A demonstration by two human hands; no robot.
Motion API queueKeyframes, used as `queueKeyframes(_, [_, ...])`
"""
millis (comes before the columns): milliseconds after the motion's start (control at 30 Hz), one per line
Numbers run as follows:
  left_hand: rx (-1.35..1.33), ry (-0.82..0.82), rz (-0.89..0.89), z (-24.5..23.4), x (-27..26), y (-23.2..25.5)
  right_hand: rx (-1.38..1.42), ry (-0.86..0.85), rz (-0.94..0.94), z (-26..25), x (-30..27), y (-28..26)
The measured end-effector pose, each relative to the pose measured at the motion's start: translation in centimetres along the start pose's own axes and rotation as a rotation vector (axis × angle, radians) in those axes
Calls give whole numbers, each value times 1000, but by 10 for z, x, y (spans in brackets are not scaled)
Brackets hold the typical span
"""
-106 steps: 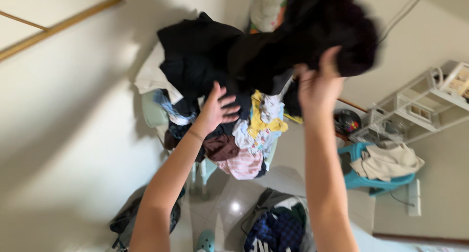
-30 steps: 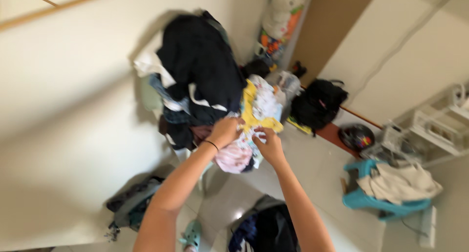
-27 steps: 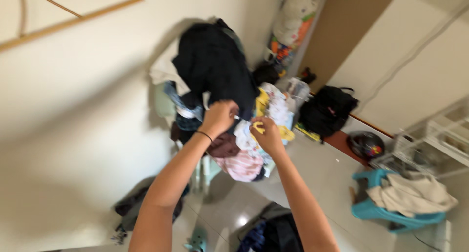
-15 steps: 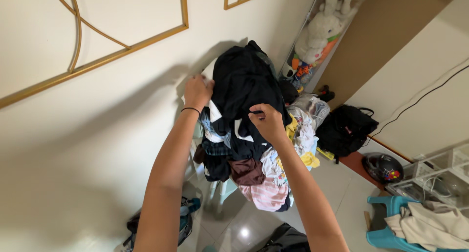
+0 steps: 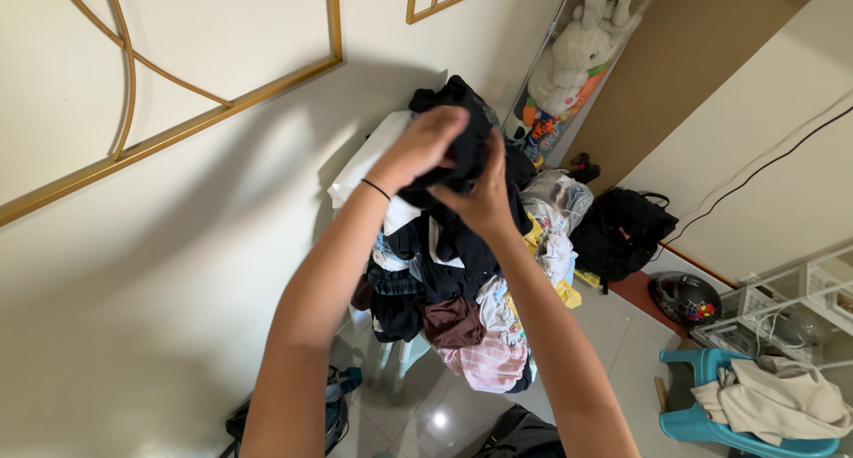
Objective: The person picks up various articles of clothing from a large pile on a chair, folds or bunches them by hand, and places them into a clear storage bag on the floor. The person continues this process until the pile is mostly cleared and the bag is filled.
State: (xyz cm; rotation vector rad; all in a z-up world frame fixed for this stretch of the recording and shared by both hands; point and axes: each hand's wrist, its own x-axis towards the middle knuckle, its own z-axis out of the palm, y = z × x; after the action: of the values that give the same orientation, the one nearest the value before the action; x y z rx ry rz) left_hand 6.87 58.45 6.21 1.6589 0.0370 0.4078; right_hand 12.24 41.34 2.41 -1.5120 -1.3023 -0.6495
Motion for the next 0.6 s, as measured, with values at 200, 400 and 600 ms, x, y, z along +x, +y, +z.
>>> queueKeyframes(200, [-29, -180, 369, 38, -32, 29, 604, 208, 702, -31, 0, 73])
queueKeyframes(400, [315, 236, 408, 59, -47, -4, 1161, 520, 731, -135, 26, 41])
queueKeyframes(600, [438, 424, 562, 118, -56, -1, 1295, 431, 669, -277, 42, -40])
